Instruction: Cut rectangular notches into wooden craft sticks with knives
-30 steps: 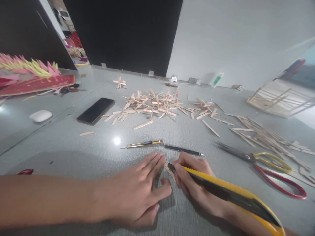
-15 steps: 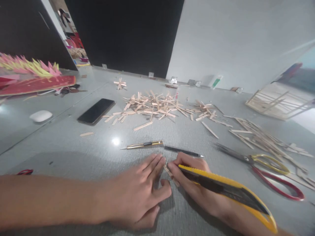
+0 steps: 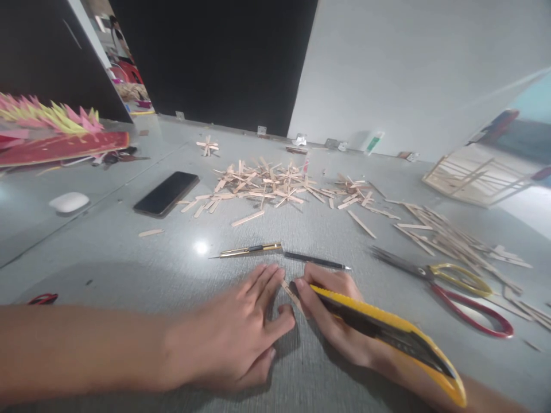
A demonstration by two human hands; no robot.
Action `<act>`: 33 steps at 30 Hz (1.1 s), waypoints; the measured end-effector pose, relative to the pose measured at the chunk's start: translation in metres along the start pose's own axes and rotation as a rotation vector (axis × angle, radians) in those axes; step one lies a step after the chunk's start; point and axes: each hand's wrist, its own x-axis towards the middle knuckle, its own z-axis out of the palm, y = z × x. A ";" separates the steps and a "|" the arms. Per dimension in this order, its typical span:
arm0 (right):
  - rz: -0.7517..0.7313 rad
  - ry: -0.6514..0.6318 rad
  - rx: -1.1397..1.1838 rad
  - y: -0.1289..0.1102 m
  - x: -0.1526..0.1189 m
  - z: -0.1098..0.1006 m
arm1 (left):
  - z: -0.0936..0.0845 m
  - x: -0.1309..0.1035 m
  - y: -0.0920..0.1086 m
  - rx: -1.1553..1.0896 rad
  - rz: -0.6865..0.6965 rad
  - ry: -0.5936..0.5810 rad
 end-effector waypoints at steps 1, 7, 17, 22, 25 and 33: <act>-0.001 -0.002 -0.001 0.000 0.000 0.000 | 0.000 0.000 0.000 0.004 -0.002 -0.001; -0.014 -0.008 0.004 0.004 -0.001 0.001 | -0.001 0.000 -0.001 -0.017 0.004 0.009; 0.060 0.030 0.039 0.004 -0.007 0.002 | -0.003 0.001 -0.001 0.047 0.038 0.022; 0.119 0.033 0.088 -0.002 -0.003 -0.001 | -0.006 0.002 -0.001 0.105 0.075 0.042; 0.134 0.019 0.112 -0.003 -0.002 -0.001 | -0.006 0.002 -0.001 0.111 0.076 0.055; 0.131 0.008 0.118 -0.003 0.001 -0.002 | -0.006 0.004 0.000 0.122 0.087 0.061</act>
